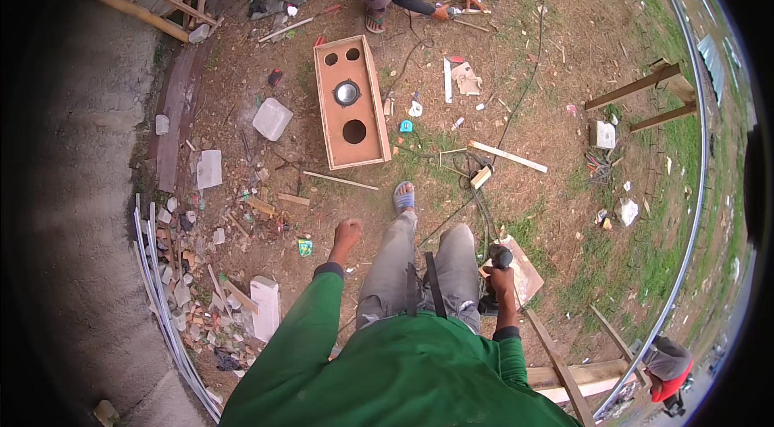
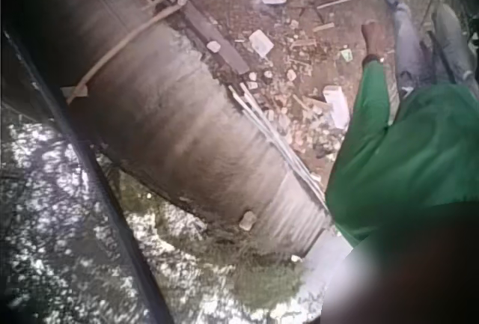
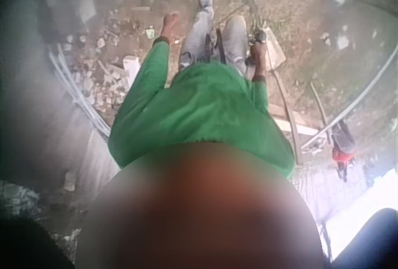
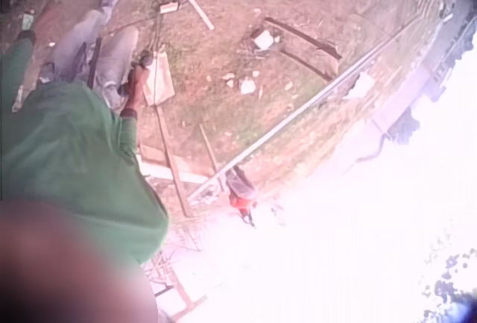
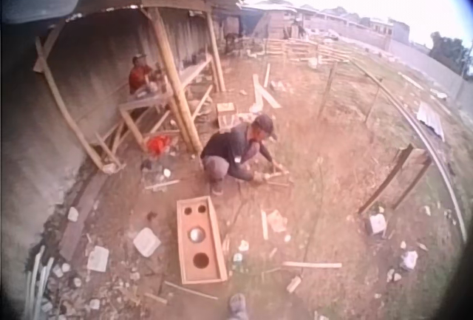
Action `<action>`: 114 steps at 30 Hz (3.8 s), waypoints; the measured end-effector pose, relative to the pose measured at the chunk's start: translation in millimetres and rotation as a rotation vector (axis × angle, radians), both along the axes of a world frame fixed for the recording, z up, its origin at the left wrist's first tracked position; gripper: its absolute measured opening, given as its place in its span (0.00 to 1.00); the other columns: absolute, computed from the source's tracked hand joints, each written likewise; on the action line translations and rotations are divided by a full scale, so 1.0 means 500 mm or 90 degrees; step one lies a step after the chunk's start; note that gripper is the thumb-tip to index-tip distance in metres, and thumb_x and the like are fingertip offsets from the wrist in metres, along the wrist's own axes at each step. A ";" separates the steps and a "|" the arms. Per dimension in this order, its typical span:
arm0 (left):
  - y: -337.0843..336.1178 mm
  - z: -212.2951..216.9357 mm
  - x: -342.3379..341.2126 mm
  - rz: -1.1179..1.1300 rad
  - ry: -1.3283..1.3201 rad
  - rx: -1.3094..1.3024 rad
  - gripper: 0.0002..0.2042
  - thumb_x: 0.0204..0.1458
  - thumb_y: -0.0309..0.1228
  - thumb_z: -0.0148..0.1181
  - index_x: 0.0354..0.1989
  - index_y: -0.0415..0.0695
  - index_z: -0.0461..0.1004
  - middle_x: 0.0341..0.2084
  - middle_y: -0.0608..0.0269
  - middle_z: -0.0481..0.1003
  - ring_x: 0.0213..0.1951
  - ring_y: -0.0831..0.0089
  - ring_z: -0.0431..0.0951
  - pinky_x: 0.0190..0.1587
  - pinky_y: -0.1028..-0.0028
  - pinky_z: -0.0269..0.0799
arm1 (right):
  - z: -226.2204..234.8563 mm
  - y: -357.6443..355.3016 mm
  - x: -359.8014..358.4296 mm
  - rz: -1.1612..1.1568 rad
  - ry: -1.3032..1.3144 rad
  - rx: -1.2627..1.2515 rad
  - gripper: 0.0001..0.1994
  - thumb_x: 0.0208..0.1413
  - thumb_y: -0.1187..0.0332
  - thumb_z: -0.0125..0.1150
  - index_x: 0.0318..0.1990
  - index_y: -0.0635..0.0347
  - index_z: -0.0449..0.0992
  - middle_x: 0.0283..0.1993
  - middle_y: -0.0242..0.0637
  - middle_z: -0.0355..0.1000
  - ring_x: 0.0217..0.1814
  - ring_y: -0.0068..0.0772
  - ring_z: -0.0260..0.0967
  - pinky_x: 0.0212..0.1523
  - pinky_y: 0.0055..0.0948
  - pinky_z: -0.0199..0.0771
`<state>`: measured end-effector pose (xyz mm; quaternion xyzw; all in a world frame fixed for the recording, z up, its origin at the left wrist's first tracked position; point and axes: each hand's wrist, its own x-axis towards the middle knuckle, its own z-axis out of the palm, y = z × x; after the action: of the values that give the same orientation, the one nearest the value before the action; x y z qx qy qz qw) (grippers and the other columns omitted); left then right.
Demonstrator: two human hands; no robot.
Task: The person uses a cordless drill to drive screws into a wooden box with circular cutouts, securing internal dividers. They also work on a long wooden plank with another person, drilling along its edge. The person is wearing flip-flops.
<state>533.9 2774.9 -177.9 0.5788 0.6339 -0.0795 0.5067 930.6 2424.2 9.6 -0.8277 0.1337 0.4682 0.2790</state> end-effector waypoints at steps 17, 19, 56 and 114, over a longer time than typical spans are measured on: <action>0.517 -0.539 0.725 0.214 -0.036 -0.023 0.12 0.61 0.34 0.64 0.45 0.39 0.87 0.35 0.51 0.88 0.38 0.63 0.90 0.43 0.64 0.84 | -0.487 0.881 0.222 -0.165 0.176 0.248 0.10 0.62 0.69 0.71 0.45 0.60 0.75 0.24 0.30 0.71 0.18 0.26 0.68 0.19 0.31 0.70; 0.581 -0.675 0.774 0.112 0.064 0.103 0.10 0.61 0.33 0.65 0.45 0.41 0.87 0.38 0.48 0.88 0.42 0.55 0.89 0.46 0.60 0.84 | -0.589 0.906 0.205 -0.127 0.175 0.216 0.11 0.61 0.68 0.71 0.44 0.63 0.77 0.24 0.32 0.72 0.19 0.27 0.70 0.21 0.32 0.71; 0.679 -0.916 0.761 0.648 -0.432 -0.189 0.10 0.66 0.33 0.56 0.41 0.39 0.78 0.31 0.60 0.78 0.31 0.64 0.80 0.38 0.63 0.77 | -0.685 1.004 0.224 0.054 0.237 0.062 0.10 0.59 0.69 0.71 0.36 0.67 0.78 0.23 0.34 0.75 0.18 0.26 0.70 0.20 0.32 0.66; 0.305 0.340 0.815 0.396 -0.448 -0.341 0.13 0.76 0.38 0.53 0.57 0.42 0.69 0.56 0.50 0.81 0.21 0.90 0.63 0.18 0.85 0.58 | 0.011 0.858 0.188 -0.185 -0.036 0.374 0.08 0.57 0.75 0.75 0.39 0.70 0.82 0.29 0.38 0.83 0.27 0.25 0.81 0.27 0.28 0.81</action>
<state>941.4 2927.3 -8.2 0.2063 0.5250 0.1138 0.8178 1024.4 2853.4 15.2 -0.6969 0.1020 0.4186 0.5734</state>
